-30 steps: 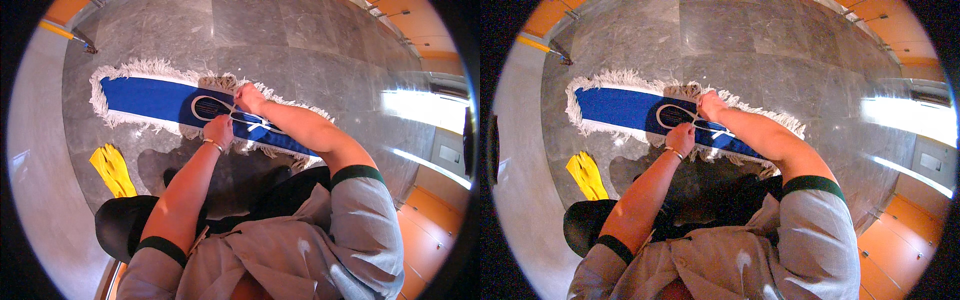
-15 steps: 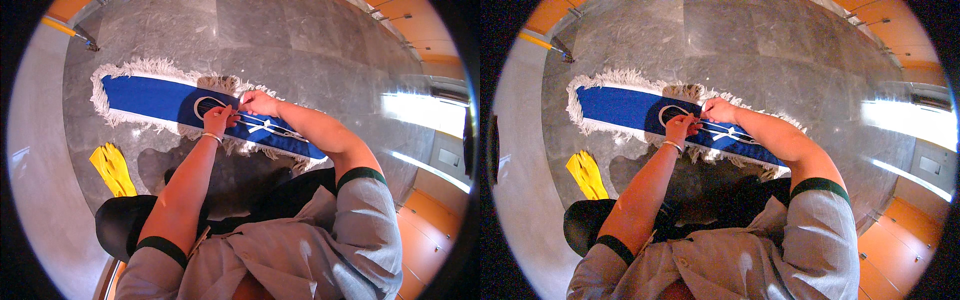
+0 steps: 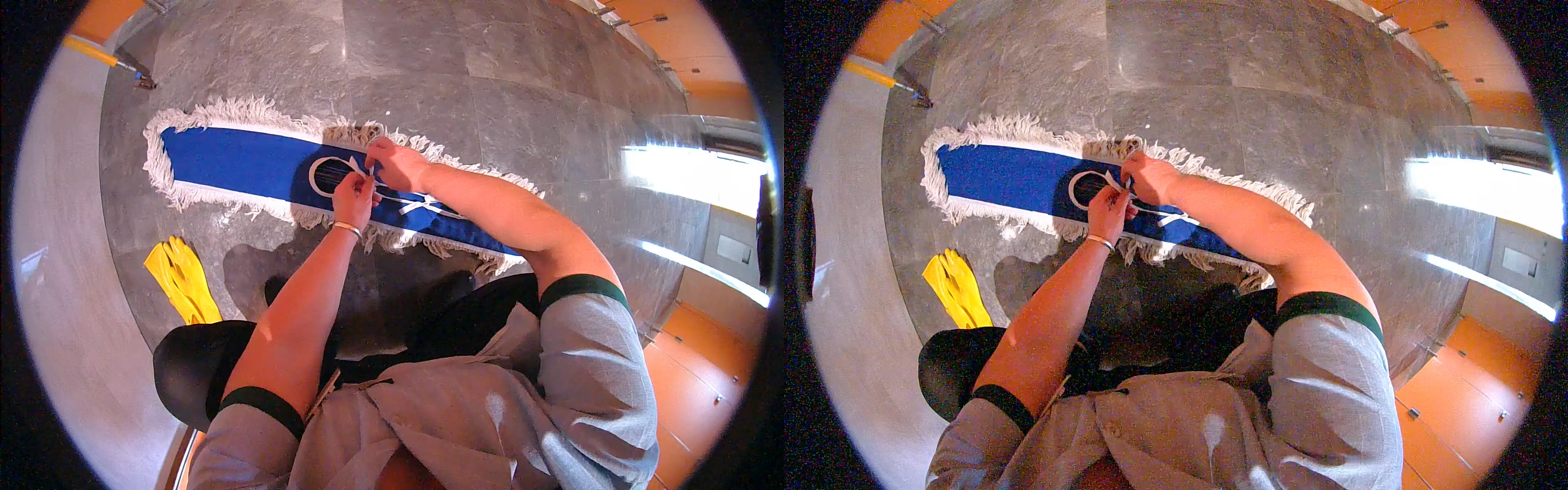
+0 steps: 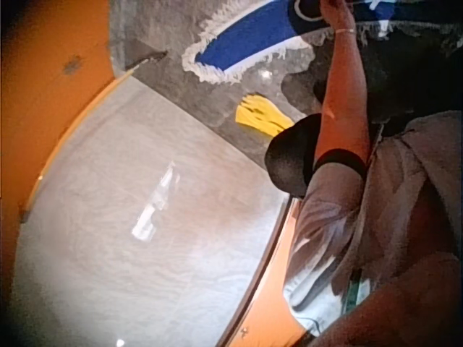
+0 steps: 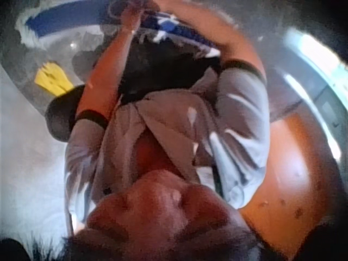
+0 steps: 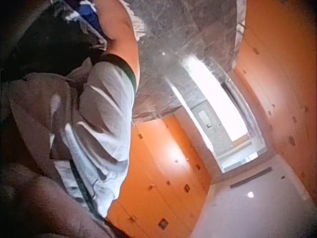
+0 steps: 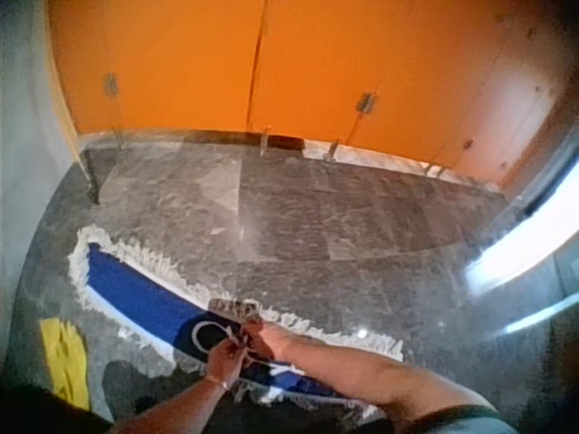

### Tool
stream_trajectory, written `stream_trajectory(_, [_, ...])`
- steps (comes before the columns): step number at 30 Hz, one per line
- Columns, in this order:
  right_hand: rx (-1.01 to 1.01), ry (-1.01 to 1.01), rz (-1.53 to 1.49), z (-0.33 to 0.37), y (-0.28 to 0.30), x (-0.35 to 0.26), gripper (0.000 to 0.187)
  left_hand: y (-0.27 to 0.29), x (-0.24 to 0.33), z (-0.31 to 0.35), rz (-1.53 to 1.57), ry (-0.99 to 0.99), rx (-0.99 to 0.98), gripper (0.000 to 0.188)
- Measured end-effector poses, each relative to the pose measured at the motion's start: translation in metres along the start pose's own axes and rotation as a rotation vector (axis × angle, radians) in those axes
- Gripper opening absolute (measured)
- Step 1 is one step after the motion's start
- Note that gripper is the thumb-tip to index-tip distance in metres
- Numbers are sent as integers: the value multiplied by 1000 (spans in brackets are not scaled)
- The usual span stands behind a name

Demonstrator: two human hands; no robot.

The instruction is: The person attaches a white fringe mop head to a blue frame by tying the strings, takes off yellow gloves, and then washes their hands in a sink.

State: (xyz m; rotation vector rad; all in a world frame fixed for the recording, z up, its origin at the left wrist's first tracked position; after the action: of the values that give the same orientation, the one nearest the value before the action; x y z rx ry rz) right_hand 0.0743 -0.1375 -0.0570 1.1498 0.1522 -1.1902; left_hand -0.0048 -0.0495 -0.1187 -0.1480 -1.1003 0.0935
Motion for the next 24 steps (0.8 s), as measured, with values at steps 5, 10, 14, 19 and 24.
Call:
stream_trajectory(5, [-43, -61, 74, 7, -8, 5, 23, 0, 6, -2, 18, -5, -1, 16])
stream_trajectory(10, [-151, -76, 109, 11, 4, 19, 23, -1, 1, -1, 184, 80, 64, 12])
stream_trajectory(14, [-320, -81, 59, 14, -3, 16, 24, 3, -8, -6, 348, 201, -19, 9])
stream_trajectory(19, [-210, -30, 47, 11, -13, 24, 24, 1, 23, -2, -463, 98, 100, 3])
stream_trajectory(24, [8, 181, -97, 0, -5, 14, 23, -20, 72, 6, -1048, -328, 223, 12])
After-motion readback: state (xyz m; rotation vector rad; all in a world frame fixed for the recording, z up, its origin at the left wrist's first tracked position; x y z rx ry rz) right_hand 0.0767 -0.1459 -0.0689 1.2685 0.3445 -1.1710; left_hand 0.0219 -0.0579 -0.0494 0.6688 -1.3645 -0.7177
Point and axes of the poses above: each hand's wrist, its own z-axis away from the middle knuckle, its own y-axis out of the back of the hand, x = y × z, the point moved 8 cm from there along -z, towards the middle knuckle, and after that the axes turned 12 degrees about -x, right-handed, at the moved point
